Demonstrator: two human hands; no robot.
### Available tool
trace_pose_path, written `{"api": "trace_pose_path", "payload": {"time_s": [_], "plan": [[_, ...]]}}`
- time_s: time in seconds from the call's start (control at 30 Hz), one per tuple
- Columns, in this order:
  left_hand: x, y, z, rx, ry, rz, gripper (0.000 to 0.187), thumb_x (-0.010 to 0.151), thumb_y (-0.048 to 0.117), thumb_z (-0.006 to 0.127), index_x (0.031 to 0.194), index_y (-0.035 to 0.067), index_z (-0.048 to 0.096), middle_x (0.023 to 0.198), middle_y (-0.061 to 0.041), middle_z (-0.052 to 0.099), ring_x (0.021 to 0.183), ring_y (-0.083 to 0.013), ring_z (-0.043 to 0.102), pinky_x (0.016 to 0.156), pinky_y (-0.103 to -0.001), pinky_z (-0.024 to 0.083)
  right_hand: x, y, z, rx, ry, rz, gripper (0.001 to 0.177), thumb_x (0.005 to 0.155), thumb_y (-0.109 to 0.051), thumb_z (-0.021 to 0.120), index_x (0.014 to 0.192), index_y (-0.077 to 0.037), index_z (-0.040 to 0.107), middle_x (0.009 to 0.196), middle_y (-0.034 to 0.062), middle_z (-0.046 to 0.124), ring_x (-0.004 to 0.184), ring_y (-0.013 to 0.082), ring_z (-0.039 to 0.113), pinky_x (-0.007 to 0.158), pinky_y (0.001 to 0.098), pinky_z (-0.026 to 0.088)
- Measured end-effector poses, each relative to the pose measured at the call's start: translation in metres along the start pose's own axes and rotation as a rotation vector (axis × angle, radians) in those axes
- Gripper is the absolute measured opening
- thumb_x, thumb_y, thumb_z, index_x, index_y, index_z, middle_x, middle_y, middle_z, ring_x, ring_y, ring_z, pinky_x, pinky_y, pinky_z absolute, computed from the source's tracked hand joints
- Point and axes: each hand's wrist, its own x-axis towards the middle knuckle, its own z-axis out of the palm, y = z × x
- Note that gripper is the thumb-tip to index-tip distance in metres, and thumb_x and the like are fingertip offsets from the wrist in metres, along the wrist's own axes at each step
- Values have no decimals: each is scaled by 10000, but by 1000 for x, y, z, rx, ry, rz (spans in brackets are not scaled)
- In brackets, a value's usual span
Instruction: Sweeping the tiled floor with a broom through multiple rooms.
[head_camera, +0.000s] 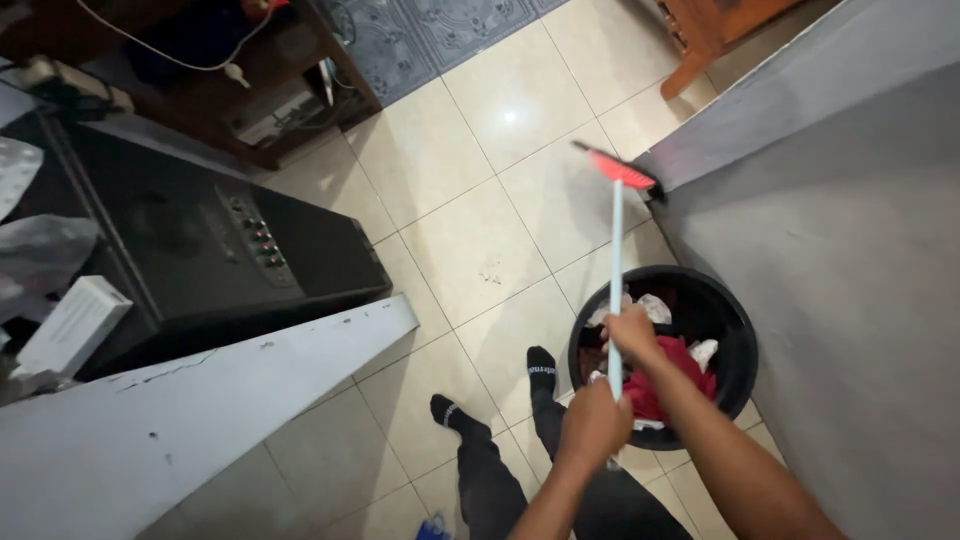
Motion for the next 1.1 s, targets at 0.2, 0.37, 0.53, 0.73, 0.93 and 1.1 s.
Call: {"api": "trace_pose_path", "payload": {"time_s": [0.2,0.37,0.53,0.73,0.93,1.1], "plan": [[58,-44,28,161,26,-56,254,895,225,628,993,7,714,1029,-262,708,968,-448,680,861,-544,542,69,51,31,101,48,71,154,868,-92,551,930,42,596,642,170,629,464,325,646,423,453,540],[-3,-48,-6,153,88,-167,228,862,189,647,933,-16,716,972,-277,712,925,-446,696,825,-532,560,33,87,98,-32,-100,-35,174,866,-100,590,865,61,657,634,176,679,490,282,711,465,431,585],[-60,-25,-15,165,70,-88,260,826,206,718,799,-51,692,856,-305,680,862,-484,675,759,-555,559,-53,54,92,75,-214,2,209,871,-114,650,1014,28,706,658,151,672,532,273,698,463,413,563],[-42,8,-8,117,49,114,314,860,231,715,780,-72,695,811,-315,669,831,-482,678,762,-547,552,-81,-42,7,-44,76,63,269,886,-166,591,1065,4,697,650,168,690,474,299,681,460,426,557],[47,-20,24,175,-30,212,287,850,238,718,844,-49,713,871,-290,697,873,-450,698,805,-520,571,56,69,-1,-122,234,68,301,924,-189,565,1030,86,623,675,194,683,485,303,706,483,427,587],[28,-26,20,145,-46,83,259,811,201,731,886,-46,715,918,-288,696,909,-450,690,810,-523,568,24,87,28,77,88,119,239,874,-98,562,1017,87,611,649,191,647,447,302,649,430,448,550]]}}
